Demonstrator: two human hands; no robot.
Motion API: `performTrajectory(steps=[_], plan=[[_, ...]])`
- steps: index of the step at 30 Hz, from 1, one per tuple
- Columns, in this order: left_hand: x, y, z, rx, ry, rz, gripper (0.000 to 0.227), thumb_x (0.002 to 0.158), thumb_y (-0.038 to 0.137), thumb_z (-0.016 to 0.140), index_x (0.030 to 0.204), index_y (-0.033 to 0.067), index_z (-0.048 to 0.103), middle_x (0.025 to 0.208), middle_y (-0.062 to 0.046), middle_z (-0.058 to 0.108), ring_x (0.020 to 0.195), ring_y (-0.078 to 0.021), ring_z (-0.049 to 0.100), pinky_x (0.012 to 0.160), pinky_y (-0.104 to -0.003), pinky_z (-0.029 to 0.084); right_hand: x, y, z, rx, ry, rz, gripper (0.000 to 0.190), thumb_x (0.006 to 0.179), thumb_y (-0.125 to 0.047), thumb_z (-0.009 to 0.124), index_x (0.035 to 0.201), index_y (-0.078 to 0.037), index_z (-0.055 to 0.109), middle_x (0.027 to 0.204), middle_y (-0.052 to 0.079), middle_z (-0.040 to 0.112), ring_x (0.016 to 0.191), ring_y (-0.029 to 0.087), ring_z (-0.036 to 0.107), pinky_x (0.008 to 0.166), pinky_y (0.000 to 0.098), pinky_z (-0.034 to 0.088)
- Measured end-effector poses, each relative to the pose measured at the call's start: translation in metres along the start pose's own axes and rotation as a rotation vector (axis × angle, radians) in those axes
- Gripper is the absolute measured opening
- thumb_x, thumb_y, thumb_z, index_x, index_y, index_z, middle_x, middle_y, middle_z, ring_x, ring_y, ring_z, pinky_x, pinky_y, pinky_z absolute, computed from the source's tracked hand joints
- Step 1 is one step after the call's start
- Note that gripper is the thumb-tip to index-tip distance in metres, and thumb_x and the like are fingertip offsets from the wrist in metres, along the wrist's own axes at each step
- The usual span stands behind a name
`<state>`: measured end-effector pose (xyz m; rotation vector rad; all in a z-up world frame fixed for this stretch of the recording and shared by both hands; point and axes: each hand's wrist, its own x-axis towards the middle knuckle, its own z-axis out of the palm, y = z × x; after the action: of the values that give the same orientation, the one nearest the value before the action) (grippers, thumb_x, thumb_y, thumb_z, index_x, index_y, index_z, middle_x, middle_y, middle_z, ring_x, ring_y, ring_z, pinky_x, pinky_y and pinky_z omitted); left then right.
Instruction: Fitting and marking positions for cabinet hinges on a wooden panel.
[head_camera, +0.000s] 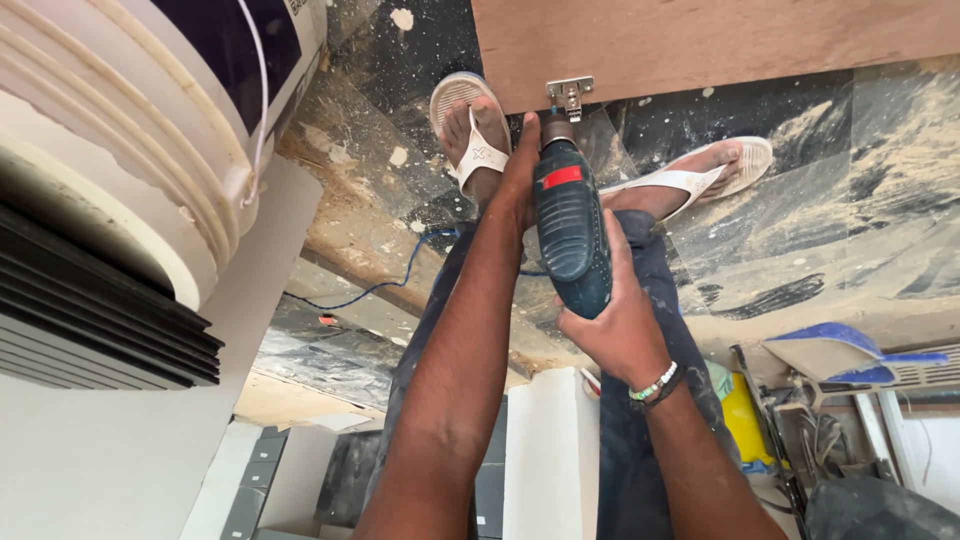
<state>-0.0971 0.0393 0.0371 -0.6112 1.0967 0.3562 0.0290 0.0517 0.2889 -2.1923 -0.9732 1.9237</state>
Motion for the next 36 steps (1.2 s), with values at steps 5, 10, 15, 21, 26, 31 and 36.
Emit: performTrajectory(steps=[5, 10, 15, 21, 26, 31, 36], plan=[[-0.001, 0.001, 0.004, 0.009, 0.002, -0.013, 0.079, 0.094, 0.076, 0.039, 0.093, 0.0007, 0.061, 0.069, -0.011, 0.065, 0.054, -0.0242, 0.065, 0.052, -0.038, 0.058, -0.001, 0.001, 0.001, 0.023, 0.034, -0.094, 0.109, 0.073, -0.007, 0.078, 0.162, -0.003, 0.015, 0.152, 0.026, 0.048, 0.136, 0.031, 0.056, 0.107, 0.0368, 0.044], [0.003, -0.004, -0.017, -0.019, 0.020, -0.056, 0.081, 0.096, 0.076, 0.041, 0.094, -0.0018, 0.062, 0.068, -0.011, 0.065, 0.051, -0.0235, 0.064, 0.050, -0.037, 0.057, 0.001, -0.012, 0.001, -0.016, -0.050, 0.037, 0.115, 0.067, -0.007, 0.074, 0.163, -0.010, 0.011, 0.144, 0.026, 0.056, 0.126, 0.036, 0.063, 0.100, 0.0389, 0.051], [0.010, -0.007, -0.031, -0.036, -0.033, -0.036, 0.079, 0.096, 0.075, 0.043, 0.094, -0.0020, 0.063, 0.067, -0.012, 0.066, 0.050, -0.0237, 0.065, 0.048, -0.036, 0.057, 0.005, -0.016, -0.003, -0.023, -0.160, 0.275, 0.117, 0.066, -0.010, 0.070, 0.165, -0.020, 0.008, 0.127, 0.021, 0.069, 0.113, 0.035, 0.072, 0.096, 0.0377, 0.055], [-0.014, 0.005, -0.001, -0.046, -0.016, -0.014, 0.080, 0.092, 0.075, 0.046, 0.093, -0.0030, 0.063, 0.069, -0.012, 0.067, 0.053, -0.0238, 0.066, 0.050, -0.036, 0.058, 0.002, -0.002, 0.003, 0.024, -0.047, 0.002, 0.113, 0.068, -0.005, 0.074, 0.164, -0.011, 0.014, 0.145, 0.026, 0.056, 0.128, 0.036, 0.062, 0.102, 0.0384, 0.049], [-0.027, 0.010, 0.007, 0.052, 0.002, -0.015, 0.078, 0.088, 0.074, 0.058, 0.094, -0.0028, 0.064, 0.069, -0.012, 0.067, 0.052, -0.0223, 0.067, 0.049, -0.035, 0.059, 0.001, -0.010, 0.003, 0.098, -0.041, 0.069, 0.110, 0.069, -0.006, 0.073, 0.163, -0.008, 0.015, 0.149, 0.021, 0.053, 0.128, 0.026, 0.063, 0.103, 0.0337, 0.049], [-0.032, 0.008, 0.019, 0.060, 0.019, 0.034, 0.058, 0.086, 0.060, 0.072, 0.100, 0.0047, 0.062, 0.076, -0.010, 0.068, 0.054, -0.0202, 0.068, 0.051, -0.036, 0.061, -0.001, -0.012, 0.002, 0.076, -0.046, 0.118, 0.112, 0.066, -0.004, 0.072, 0.163, -0.009, 0.016, 0.149, 0.020, 0.053, 0.124, 0.024, 0.064, 0.100, 0.0328, 0.050], [-0.026, 0.010, 0.023, 0.061, 0.002, 0.037, 0.061, 0.087, 0.062, 0.070, 0.099, 0.0032, 0.062, 0.073, -0.011, 0.067, 0.051, -0.0204, 0.067, 0.049, -0.036, 0.060, 0.000, -0.011, 0.001, 0.127, -0.020, 0.079, 0.111, 0.068, -0.003, 0.071, 0.164, -0.008, 0.015, 0.149, 0.020, 0.054, 0.125, 0.023, 0.065, 0.102, 0.0326, 0.050]])
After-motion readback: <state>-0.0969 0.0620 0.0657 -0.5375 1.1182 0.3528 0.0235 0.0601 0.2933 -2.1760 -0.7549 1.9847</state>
